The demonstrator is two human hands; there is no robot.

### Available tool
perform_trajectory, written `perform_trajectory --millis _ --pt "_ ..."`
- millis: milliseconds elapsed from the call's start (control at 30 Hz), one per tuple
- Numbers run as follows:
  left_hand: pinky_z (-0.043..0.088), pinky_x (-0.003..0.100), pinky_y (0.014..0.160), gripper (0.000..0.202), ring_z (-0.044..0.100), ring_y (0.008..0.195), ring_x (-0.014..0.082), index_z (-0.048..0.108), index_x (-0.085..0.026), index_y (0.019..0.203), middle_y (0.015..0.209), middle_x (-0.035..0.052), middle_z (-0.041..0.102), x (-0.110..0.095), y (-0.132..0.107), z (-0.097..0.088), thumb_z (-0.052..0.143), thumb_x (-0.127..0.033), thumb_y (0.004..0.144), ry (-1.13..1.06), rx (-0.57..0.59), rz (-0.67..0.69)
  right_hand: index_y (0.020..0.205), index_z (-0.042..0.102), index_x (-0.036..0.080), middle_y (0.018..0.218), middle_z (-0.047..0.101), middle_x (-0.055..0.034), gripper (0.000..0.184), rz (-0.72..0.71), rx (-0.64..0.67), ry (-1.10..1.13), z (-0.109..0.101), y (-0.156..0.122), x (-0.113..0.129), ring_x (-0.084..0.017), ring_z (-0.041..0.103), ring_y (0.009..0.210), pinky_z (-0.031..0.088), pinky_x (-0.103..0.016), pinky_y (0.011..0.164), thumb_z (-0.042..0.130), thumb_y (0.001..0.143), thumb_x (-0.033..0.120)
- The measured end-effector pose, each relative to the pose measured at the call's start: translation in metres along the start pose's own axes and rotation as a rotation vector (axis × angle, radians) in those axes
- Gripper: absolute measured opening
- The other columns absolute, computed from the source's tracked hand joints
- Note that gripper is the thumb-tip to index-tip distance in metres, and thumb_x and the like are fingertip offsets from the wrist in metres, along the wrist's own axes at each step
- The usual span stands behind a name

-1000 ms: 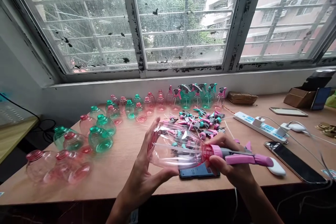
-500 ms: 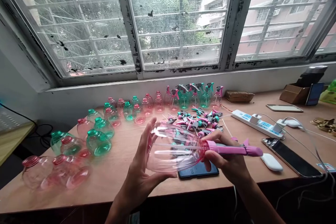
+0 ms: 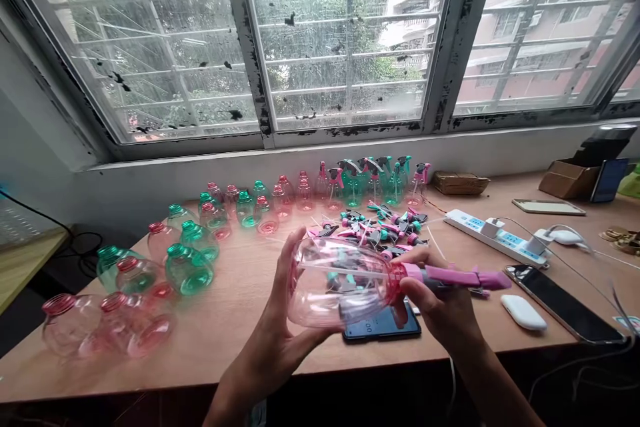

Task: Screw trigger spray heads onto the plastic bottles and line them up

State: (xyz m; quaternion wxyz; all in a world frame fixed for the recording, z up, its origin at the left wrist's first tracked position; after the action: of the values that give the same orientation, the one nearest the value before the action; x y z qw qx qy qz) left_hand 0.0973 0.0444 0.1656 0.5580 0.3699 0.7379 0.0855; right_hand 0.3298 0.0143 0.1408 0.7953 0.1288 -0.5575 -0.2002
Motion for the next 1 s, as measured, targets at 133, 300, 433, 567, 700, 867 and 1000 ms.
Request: perform_trajectory --millis 133,300,433,567,700,867,1000 --pt "0.021 0.069 0.135 0.107 0.022 0.170 0.0372 0.002 -0.057 0.170 0.186 0.0000 0.016 0.001 -0.003 -0.001 0.077 -0.027 0.099 0.056 -0.041 0.063 0.094 0.072 0.021 0.061 0.080 0.0014 0.030 0.056 -0.006 0.046 0.001 -0.001 -0.006 -0.011 0.065 0.041 0.043 -0.019 0.041 0.091 0.089 0.043" --pt "0.023 0.060 0.137 0.109 0.020 0.170 0.0401 0.018 -0.042 0.173 0.186 0.0062 0.019 -0.001 0.000 -0.003 0.086 -0.048 0.089 -0.023 -0.013 -0.008 0.095 0.075 0.021 0.061 0.078 0.0029 0.030 -0.002 -0.039 -0.007 0.003 -0.005 0.000 -0.014 0.067 0.040 0.047 -0.022 0.042 0.096 0.084 0.040" --pt "0.024 0.061 0.136 0.107 0.016 0.172 0.0363 0.010 -0.051 0.172 0.187 0.0016 0.010 -0.002 -0.002 -0.001 0.082 -0.032 0.095 0.040 0.001 0.049 0.094 0.072 0.021 0.060 0.078 0.0018 0.030 0.013 -0.029 0.037 0.001 -0.004 -0.005 -0.012 0.063 0.039 0.041 -0.020 0.040 0.090 0.089 0.044" --pt "0.017 0.066 0.135 0.117 0.011 0.172 0.0350 -0.004 -0.055 0.170 0.187 0.0009 0.012 -0.002 -0.004 0.001 0.081 -0.025 0.095 0.054 -0.037 0.091 0.098 0.070 0.021 0.061 0.076 0.0025 0.027 0.050 0.015 0.062 -0.003 -0.003 -0.015 -0.013 0.066 0.042 0.040 -0.018 0.040 0.086 0.094 0.043" --pt "0.024 0.061 0.135 0.108 0.021 0.169 0.0407 0.015 -0.043 0.174 0.185 0.0075 0.022 -0.006 -0.003 -0.003 0.084 -0.047 0.091 -0.044 -0.069 0.032 0.100 0.071 0.021 0.063 0.077 0.0009 0.021 0.000 0.126 0.027 0.002 -0.003 -0.016 -0.015 0.070 0.043 0.050 -0.021 0.045 0.082 0.098 0.038" --pt "0.032 0.055 0.134 0.100 0.029 0.168 0.0374 0.021 -0.047 0.171 0.185 0.0041 0.022 -0.009 -0.002 -0.008 0.083 -0.032 0.094 0.005 -0.089 0.077 0.101 0.068 0.022 0.062 0.077 0.0011 0.020 0.006 0.122 0.077 0.006 -0.003 -0.019 -0.014 0.068 0.043 0.048 -0.020 0.043 0.080 0.100 0.039" --pt "0.032 0.059 0.134 0.110 0.030 0.168 0.0354 0.014 -0.053 0.171 0.184 0.0024 0.027 -0.006 -0.004 -0.006 0.086 -0.028 0.092 0.077 -0.114 0.116 0.102 0.069 0.022 0.061 0.077 0.0012 0.021 0.010 0.115 0.080 0.005 -0.002 -0.019 -0.014 0.066 0.042 0.048 -0.020 0.042 0.079 0.100 0.040"
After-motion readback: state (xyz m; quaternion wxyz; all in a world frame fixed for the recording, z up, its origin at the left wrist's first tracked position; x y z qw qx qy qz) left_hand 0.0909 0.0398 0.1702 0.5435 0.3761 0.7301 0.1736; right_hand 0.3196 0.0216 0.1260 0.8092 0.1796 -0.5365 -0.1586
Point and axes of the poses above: each hand's wrist, its own y-axis towards the middle knuckle, its own z-axis out of the palm, x = y × z, the point moved 6 cm from there along y, towards the middle knuckle
